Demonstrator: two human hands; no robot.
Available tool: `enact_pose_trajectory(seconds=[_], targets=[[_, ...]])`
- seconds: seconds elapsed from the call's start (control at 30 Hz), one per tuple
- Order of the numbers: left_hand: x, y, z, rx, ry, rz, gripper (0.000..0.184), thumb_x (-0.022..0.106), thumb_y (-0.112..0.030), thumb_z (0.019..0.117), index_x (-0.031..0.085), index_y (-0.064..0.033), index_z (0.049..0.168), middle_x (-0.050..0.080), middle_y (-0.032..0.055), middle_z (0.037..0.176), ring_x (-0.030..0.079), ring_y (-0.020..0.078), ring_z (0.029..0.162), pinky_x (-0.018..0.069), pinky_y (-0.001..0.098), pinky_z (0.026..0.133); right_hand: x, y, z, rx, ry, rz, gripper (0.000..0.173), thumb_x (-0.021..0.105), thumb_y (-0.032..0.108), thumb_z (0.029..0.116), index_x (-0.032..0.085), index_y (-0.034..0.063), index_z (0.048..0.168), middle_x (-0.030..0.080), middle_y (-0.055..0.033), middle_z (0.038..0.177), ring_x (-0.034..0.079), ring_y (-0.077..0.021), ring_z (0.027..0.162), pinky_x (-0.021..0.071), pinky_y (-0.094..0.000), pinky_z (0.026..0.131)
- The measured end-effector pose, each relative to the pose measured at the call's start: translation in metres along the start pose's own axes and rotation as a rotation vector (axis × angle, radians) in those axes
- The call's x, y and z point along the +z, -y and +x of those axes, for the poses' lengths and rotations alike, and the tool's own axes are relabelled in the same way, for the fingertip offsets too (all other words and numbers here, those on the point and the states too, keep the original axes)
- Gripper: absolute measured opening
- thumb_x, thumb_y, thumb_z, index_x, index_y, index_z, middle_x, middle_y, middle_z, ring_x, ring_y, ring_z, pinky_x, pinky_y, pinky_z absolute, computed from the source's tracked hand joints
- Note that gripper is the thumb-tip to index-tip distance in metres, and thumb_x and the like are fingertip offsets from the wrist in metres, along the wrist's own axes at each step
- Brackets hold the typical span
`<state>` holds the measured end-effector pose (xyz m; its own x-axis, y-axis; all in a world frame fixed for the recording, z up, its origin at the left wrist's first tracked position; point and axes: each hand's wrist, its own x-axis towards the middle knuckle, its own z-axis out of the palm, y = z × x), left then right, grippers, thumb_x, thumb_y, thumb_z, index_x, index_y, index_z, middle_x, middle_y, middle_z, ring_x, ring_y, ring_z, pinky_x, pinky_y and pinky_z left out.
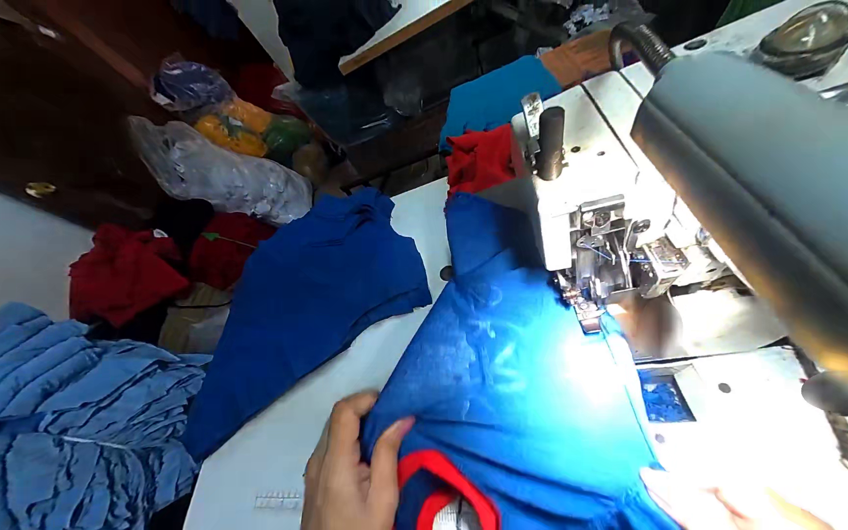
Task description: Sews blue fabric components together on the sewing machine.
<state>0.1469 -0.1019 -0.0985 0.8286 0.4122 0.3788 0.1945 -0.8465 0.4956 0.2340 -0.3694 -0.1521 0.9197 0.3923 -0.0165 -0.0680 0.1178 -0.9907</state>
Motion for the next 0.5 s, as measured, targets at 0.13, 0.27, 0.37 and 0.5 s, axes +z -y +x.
enact_pose_trajectory(seconds=[0.13,0.27,0.37,0.5], targets=[[0.039,-0.041,0.022,0.397,0.021,-0.150,0.028,0.055,-0.038,0.1056,0.067,-0.0132,0.113,0.067,0.0049,0.119,0.061,0.0108,0.120,0.0497,0.0268,0.103,0.013,0.002,0.040,-0.083,-0.110,-0.116,0.010,0.063,0.006,0.0962,0.067,0.0093,0.088,0.060,0.0128,0.071,0.054,0.0071,0.062,0.0478,-0.0122,0.057],[0.075,-0.061,0.036,0.578,0.236,-0.217,0.053,0.045,-0.047,0.1067,0.072,-0.0039,0.123,0.071,0.0113,0.125,0.060,0.0189,0.127,0.0442,0.0317,0.111,0.020,-0.001,0.059,-0.168,-0.189,-0.128,0.020,0.066,0.015,0.0922,0.062,0.0188,0.073,0.056,0.0139,0.064,0.052,0.0067,0.058,0.0444,-0.0104,0.053],[0.076,-0.056,0.047,0.585,0.263,-0.181,0.052,0.047,-0.047,0.1054,0.072,-0.0071,0.126,0.068,0.0084,0.129,0.057,0.0177,0.130,0.0437,0.0318,0.112,0.018,-0.002,0.060,-0.200,-0.214,-0.176,0.021,0.068,0.019,0.0928,0.062,0.0186,0.072,0.056,0.0132,0.064,0.051,0.0070,0.058,0.0433,-0.0095,0.053],[0.075,-0.050,0.057,0.605,0.310,-0.153,0.051,0.047,-0.052,0.1041,0.073,-0.0144,0.127,0.066,0.0082,0.133,0.054,0.0190,0.134,0.0422,0.0344,0.114,0.016,-0.002,0.056,-0.201,-0.177,-0.150,0.019,0.067,0.015,0.0946,0.064,0.0154,0.076,0.057,0.0139,0.067,0.049,0.0087,0.059,0.0422,-0.0086,0.054]])
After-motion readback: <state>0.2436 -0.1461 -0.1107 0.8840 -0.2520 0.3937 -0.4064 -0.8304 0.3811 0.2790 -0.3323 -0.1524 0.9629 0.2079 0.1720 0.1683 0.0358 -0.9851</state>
